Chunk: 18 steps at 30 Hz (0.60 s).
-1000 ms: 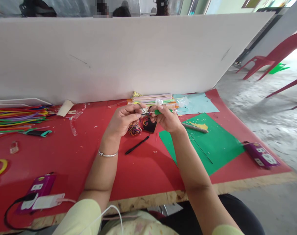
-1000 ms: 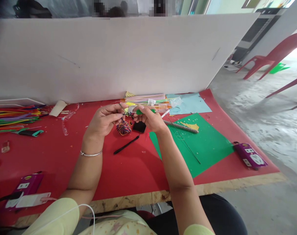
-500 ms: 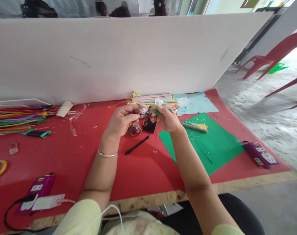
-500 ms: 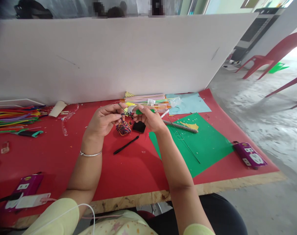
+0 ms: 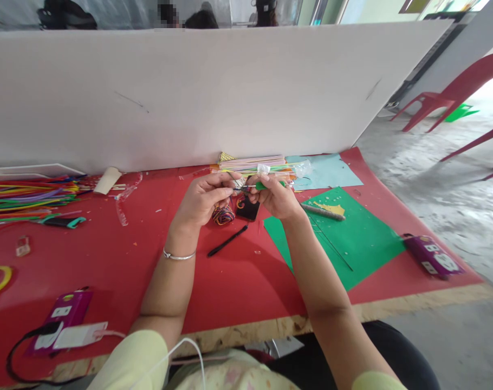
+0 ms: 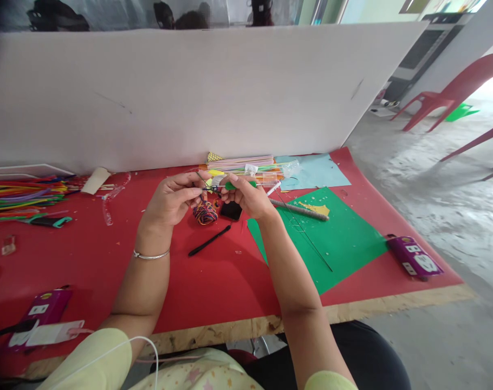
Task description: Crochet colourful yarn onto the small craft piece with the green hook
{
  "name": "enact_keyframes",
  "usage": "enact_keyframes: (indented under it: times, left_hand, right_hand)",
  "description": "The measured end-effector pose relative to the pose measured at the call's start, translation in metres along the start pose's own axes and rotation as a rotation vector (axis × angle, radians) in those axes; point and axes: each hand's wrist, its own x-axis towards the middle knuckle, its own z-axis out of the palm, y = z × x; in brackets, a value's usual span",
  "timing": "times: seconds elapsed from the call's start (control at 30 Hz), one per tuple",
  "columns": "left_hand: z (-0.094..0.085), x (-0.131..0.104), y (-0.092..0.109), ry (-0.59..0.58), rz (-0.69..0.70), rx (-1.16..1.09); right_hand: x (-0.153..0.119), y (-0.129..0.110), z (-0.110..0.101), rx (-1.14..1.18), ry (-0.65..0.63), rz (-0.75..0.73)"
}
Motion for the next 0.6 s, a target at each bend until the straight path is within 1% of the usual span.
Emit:
enact_keyframes:
  times: [0.3, 0.6]
  left_hand:
    - [0.0036, 0.0001, 0.0026, 0.002, 0.005, 0.019]
    - [0.0017, 0.0013, 0.0002, -0.004, 0.019, 0.010]
  right_hand:
    - [-0.0001, 0.0009, -0.0003, -0.004, -0.011, -0.002]
    - [0.0008, 0.0010, -0.0003, 0.036, -0.022, -0.004]
